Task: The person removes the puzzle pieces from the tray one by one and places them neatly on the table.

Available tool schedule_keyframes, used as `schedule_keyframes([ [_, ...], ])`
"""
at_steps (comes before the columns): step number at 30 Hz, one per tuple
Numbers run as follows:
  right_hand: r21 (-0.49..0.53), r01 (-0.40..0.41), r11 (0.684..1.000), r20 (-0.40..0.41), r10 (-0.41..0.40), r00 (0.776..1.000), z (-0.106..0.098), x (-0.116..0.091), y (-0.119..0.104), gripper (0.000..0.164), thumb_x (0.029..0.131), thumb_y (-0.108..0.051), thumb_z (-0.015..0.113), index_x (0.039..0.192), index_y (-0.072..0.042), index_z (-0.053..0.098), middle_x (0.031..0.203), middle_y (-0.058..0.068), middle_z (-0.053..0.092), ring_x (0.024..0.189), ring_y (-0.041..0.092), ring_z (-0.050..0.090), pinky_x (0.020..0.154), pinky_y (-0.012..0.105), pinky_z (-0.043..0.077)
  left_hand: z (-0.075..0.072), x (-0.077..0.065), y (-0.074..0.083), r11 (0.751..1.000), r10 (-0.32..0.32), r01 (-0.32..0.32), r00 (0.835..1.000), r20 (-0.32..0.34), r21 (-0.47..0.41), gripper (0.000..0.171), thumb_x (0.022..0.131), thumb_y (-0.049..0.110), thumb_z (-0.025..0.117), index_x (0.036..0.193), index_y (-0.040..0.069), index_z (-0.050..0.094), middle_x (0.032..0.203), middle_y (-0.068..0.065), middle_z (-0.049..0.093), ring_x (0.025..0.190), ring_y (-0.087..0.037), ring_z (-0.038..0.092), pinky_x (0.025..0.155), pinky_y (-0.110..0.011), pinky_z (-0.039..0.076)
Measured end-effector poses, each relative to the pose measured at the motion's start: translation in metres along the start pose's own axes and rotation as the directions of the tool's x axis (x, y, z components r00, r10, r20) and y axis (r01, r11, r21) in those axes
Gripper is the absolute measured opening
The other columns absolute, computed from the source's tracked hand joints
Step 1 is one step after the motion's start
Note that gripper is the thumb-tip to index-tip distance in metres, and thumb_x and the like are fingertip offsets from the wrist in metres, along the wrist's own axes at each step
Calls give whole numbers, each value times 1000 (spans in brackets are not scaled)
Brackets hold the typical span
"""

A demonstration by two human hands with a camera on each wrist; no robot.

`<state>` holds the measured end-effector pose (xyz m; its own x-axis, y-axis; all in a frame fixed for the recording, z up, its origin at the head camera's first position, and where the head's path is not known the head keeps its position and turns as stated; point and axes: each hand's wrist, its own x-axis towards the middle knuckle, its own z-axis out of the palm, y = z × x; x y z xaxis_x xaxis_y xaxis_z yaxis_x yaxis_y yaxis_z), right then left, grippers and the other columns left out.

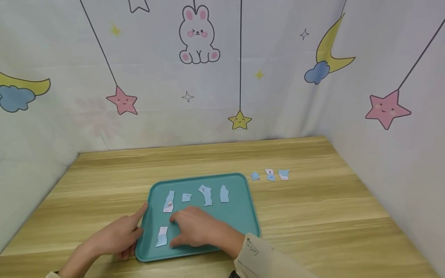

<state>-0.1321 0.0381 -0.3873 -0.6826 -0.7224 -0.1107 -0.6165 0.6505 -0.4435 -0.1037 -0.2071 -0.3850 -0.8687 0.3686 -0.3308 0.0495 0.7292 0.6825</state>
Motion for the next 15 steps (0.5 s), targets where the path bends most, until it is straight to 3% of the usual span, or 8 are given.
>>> schedule_keyframes([
  [6, -62, -16, 998, -16, 15, 1000, 6, 2, 0, 58, 86, -44, 87, 133, -15, 72, 67, -13, 55, 68, 0, 53, 72, 18, 49, 3, 1, -1, 1000, 10, -10, 1000, -2, -1, 73, 102, 0, 41, 161, -18, 2, 54, -6, 61, 38, -15, 56, 39, -37, 51],
  [11, -89, -17, 996, -37, 14, 999, 10, 3, -1, 59, 84, -49, 88, 133, -20, 72, 96, -11, 75, 89, 1, 65, 83, 22, 55, 6, 2, -2, 1000, 16, -16, 1000, -6, 8, 73, 102, 0, 42, 161, -19, 3, 54, -5, 61, 38, -15, 56, 39, -36, 50],
  [15, -88, -10, 996, -50, 5, 999, 13, 3, -1, 55, 83, -49, 88, 129, -21, 74, 112, -11, 78, 94, 0, 67, 84, 21, 56, 9, 2, -3, 1000, 16, -15, 1000, -13, 11, 73, 103, 0, 42, 161, -18, 3, 54, -5, 61, 37, -15, 56, 39, -36, 50],
])
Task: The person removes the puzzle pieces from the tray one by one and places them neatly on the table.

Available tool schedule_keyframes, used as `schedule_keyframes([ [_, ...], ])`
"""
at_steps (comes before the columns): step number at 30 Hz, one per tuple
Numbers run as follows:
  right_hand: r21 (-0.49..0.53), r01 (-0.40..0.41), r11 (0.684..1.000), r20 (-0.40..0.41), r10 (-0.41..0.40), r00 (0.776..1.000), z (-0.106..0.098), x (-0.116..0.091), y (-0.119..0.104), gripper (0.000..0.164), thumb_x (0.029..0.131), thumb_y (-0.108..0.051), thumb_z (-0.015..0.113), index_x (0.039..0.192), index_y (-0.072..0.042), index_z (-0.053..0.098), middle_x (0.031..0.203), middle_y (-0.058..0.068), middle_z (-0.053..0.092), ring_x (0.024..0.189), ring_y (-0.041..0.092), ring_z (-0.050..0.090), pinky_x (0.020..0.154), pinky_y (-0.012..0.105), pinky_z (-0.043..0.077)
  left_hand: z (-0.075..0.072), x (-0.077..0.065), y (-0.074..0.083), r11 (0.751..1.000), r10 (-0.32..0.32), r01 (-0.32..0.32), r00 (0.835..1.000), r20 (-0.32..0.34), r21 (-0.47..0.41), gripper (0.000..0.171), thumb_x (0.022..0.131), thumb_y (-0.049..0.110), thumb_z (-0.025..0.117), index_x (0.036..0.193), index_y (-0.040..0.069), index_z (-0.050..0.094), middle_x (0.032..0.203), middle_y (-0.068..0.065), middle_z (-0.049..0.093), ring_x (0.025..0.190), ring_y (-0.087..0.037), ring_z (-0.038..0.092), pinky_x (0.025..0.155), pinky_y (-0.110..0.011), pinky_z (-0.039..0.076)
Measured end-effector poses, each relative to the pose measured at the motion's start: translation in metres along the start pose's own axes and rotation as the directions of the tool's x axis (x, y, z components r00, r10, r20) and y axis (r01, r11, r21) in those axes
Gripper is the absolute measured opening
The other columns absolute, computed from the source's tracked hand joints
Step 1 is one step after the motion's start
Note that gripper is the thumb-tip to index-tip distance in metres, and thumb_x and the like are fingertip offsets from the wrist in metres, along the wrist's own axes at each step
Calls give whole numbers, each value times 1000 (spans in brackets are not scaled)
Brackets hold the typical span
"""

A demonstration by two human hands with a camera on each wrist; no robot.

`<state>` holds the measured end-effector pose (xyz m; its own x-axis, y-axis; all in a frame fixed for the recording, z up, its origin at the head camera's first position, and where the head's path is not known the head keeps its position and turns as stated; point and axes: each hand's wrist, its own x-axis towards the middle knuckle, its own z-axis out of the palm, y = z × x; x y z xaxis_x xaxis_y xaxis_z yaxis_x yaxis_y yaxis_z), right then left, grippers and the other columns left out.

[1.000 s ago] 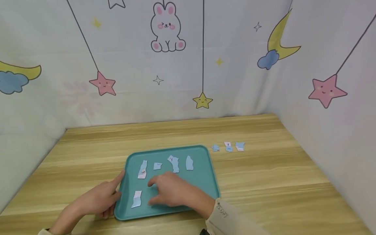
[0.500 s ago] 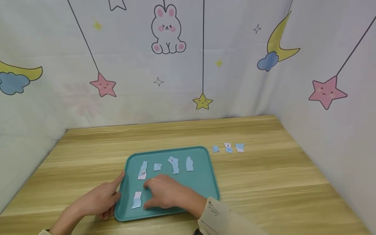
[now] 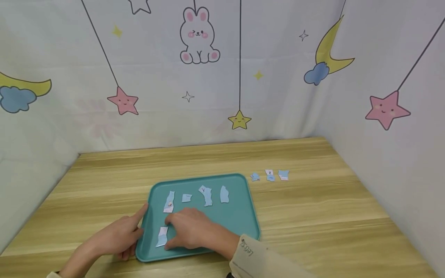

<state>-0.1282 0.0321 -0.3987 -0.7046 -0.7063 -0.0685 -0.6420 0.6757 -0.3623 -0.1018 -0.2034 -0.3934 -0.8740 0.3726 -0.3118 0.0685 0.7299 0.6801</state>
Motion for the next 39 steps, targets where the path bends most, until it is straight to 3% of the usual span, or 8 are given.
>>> schedule_keyframes([
  [7, -7, -11, 1000, -23, 11, 1000, 0, 1, 0, 50, 83, -47, 88, 125, -22, 77, 109, -10, 79, 87, 0, 65, 79, 22, 55, 0, 2, 1, 1000, 8, -8, 1000, -6, 0, 72, 102, 0, 41, 161, -18, 3, 55, -5, 61, 38, -15, 57, 39, -37, 51],
  [15, -7, -6, 1000, -30, 5, 1000, 0, 2, -2, 46, 85, -46, 88, 123, -22, 77, 102, -10, 78, 76, -2, 57, 73, 20, 52, 0, 2, 4, 1000, -27, 27, 1000, -14, 4, 73, 102, 0, 42, 162, -17, 4, 55, -7, 61, 38, -16, 56, 40, -37, 51],
  [28, -44, -17, 999, -21, 16, 1000, 4, 5, -4, 40, 87, -47, 84, 120, -26, 77, 99, -13, 76, 81, 1, 60, 72, 23, 53, 2, 1, 1, 1000, -27, 27, 999, -19, 6, 73, 102, 0, 44, 162, -17, 5, 55, -6, 61, 38, -16, 56, 39, -37, 51],
  [34, -44, -1, 999, -18, 0, 1000, 6, 6, -4, 39, 88, -44, 84, 120, -23, 77, 80, -14, 69, 72, 0, 55, 65, 19, 48, 2, 0, 2, 999, -49, 49, 999, -24, 7, 74, 102, 1, 45, 162, -16, 6, 55, -7, 61, 38, -17, 56, 39, -36, 50],
  [39, 42, -10, 999, -5, 11, 1000, 2, 3, -1, 37, 90, -39, 83, 120, -18, 76, 64, -14, 55, 61, 0, 50, 58, 17, 41, 3, 1, 3, 995, -95, 95, 995, -24, 12, 74, 103, 2, 47, 164, -13, 7, 57, -8, 61, 40, -18, 57, 41, -36, 51],
])
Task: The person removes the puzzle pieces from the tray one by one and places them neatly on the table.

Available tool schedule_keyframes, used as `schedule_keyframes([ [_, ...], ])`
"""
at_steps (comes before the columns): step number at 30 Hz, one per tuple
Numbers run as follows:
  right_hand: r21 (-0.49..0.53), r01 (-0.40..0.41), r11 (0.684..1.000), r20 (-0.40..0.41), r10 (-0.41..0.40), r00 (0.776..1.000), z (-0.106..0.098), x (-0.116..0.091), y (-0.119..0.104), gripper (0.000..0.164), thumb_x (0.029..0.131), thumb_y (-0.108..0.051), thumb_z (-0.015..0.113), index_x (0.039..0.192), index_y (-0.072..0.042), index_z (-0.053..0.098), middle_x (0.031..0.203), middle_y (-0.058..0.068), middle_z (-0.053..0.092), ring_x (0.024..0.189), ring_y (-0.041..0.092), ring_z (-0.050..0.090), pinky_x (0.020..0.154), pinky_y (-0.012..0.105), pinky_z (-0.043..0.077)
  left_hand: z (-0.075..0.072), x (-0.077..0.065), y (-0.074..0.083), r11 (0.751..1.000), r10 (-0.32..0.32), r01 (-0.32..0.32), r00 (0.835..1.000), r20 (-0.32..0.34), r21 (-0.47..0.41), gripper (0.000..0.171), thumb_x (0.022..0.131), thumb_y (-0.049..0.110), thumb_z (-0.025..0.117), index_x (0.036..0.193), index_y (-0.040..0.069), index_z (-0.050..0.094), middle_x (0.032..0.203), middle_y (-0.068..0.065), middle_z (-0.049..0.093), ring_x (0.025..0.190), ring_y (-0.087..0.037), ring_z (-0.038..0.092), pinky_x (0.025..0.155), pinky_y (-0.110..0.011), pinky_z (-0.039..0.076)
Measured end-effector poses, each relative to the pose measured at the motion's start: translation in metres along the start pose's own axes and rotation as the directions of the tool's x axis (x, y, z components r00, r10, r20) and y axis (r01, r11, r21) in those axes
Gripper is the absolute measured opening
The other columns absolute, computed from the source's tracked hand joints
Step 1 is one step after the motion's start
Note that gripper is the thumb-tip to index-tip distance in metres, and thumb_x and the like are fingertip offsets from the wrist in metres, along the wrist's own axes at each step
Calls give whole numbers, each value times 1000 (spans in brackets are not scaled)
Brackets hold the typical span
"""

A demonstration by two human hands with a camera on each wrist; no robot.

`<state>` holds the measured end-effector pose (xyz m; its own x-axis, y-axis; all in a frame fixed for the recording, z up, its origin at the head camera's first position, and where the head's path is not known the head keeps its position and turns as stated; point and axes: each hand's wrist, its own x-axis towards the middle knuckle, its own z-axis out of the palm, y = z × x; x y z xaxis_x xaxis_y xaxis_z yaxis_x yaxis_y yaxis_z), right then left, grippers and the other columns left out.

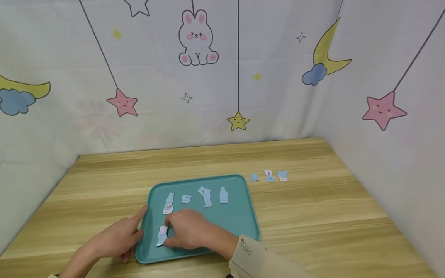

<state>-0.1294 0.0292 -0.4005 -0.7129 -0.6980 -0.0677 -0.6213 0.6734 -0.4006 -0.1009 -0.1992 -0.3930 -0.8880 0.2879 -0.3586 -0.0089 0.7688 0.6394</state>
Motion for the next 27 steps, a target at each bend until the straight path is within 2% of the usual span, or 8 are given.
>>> schedule_keyframes([
  [7, 118, -30, 993, -37, 34, 999, -10, -7, 11, 35, 87, -32, 86, 117, -14, 77, 63, -12, 53, 60, 0, 50, 60, 16, 42, 1, 0, 1, 1000, -2, 2, 1000, -9, 4, 75, 102, 1, 47, 164, -12, 7, 57, -9, 61, 40, -18, 56, 41, -36, 52],
  [11, 167, -27, 986, -77, 40, 996, -15, -10, 22, 36, 86, -30, 87, 116, -13, 78, 64, -13, 53, 61, 0, 48, 64, 17, 41, 1, 0, 1, 1000, -1, 1, 1000, -5, 10, 75, 102, 1, 46, 164, -12, 6, 57, -9, 61, 39, -17, 56, 40, -34, 51],
  [16, 256, -29, 966, -110, 59, 992, -23, -19, 39, 35, 85, -25, 88, 114, -9, 78, 63, -11, 51, 58, 2, 44, 63, 19, 38, 1, 1, 1, 1000, 3, -3, 1000, -2, 9, 75, 102, 1, 46, 164, -13, 6, 57, -9, 61, 39, -17, 56, 40, -35, 51],
  [22, 288, -36, 957, -140, 79, 987, -32, -32, 59, 32, 84, -23, 89, 110, -9, 78, 62, -11, 49, 56, 3, 42, 60, 21, 35, 1, 2, 0, 1000, 3, -3, 1000, 0, 20, 77, 102, 2, 50, 164, -13, 6, 57, -8, 62, 40, -16, 57, 41, -34, 51],
  [27, 326, -50, 944, -133, 99, 986, -39, -39, 73, 33, 85, -23, 88, 112, -7, 78, 64, -9, 50, 57, 4, 44, 57, 21, 36, 2, 2, 0, 999, -7, 7, 1000, -2, 32, 78, 103, 2, 52, 164, -14, 7, 57, -8, 62, 40, -17, 57, 41, -33, 51],
])
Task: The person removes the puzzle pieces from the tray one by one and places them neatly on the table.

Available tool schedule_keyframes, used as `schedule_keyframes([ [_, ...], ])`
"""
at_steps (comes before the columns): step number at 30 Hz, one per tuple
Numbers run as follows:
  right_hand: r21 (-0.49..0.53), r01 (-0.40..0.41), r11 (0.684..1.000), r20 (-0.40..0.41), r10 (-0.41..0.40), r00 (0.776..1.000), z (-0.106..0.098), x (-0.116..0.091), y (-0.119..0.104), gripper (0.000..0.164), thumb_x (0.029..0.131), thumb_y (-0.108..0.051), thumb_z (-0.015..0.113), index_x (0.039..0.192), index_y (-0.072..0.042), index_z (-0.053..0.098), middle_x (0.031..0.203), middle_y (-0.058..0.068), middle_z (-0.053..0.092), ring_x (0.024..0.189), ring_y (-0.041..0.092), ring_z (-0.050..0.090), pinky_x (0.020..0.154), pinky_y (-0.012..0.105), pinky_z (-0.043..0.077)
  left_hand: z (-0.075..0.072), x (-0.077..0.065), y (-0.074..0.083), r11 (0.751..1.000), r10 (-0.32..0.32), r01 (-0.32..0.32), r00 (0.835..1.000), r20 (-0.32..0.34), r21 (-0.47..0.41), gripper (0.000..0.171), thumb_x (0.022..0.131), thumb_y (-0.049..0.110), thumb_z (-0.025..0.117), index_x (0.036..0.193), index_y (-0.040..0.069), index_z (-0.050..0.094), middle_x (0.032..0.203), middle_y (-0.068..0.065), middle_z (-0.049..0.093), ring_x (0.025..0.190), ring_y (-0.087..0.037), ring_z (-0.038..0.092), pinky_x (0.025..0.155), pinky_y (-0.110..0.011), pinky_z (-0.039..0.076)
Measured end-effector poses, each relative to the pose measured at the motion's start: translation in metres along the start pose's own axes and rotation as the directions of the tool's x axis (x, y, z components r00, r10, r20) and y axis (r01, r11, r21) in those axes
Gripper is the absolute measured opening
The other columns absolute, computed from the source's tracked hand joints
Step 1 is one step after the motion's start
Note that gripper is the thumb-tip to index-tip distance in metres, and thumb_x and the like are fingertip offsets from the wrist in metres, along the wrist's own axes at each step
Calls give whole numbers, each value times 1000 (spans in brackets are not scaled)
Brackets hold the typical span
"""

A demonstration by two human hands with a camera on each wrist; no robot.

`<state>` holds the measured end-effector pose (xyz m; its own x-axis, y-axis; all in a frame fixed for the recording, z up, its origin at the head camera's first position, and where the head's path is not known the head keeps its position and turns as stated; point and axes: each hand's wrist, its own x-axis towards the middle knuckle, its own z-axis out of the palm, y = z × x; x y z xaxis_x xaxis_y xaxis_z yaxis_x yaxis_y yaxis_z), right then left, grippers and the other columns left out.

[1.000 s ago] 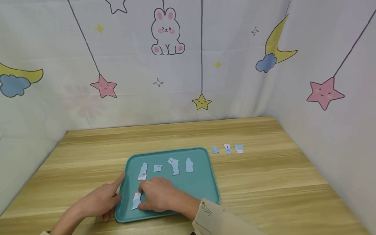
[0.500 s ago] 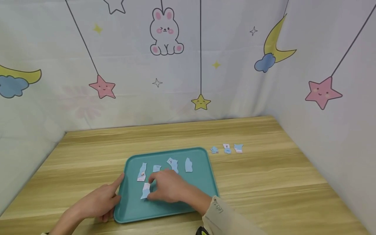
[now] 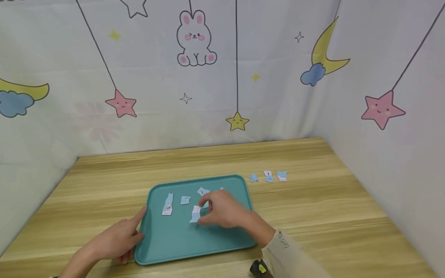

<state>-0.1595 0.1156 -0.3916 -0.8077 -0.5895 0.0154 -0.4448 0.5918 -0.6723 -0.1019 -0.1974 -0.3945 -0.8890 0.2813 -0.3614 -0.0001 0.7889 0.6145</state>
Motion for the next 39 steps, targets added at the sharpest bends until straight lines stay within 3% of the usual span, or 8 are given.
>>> schedule_keyframes([
  [16, 33, -48, 998, 15, 48, 999, -26, -15, 25, 35, 90, -21, 84, 120, -6, 74, 65, -4, 54, 50, 12, 59, 54, 25, 45, 0, 0, -1, 1000, 0, 0, 1000, -3, -3, 78, 102, 2, 52, 164, -14, 7, 57, -8, 62, 39, -16, 57, 41, -34, 52],
  [33, 54, -103, 993, -5, 103, 995, -40, -23, 42, 35, 89, -20, 84, 119, -7, 72, 58, -3, 57, 46, 18, 61, 49, 26, 43, 1, 0, 1, 1000, -17, 17, 1000, -15, 13, 77, 103, 2, 53, 164, -13, 8, 57, -8, 61, 39, -17, 57, 41, -34, 51],
  [39, 39, -117, 992, -16, 117, 993, -42, -26, 46, 36, 89, -21, 84, 119, -7, 72, 57, -3, 57, 46, 14, 58, 50, 25, 43, 0, -1, 2, 1000, -12, 12, 1000, -7, 7, 77, 103, 1, 52, 163, -14, 7, 57, -8, 62, 39, -16, 57, 41, -34, 51],
])
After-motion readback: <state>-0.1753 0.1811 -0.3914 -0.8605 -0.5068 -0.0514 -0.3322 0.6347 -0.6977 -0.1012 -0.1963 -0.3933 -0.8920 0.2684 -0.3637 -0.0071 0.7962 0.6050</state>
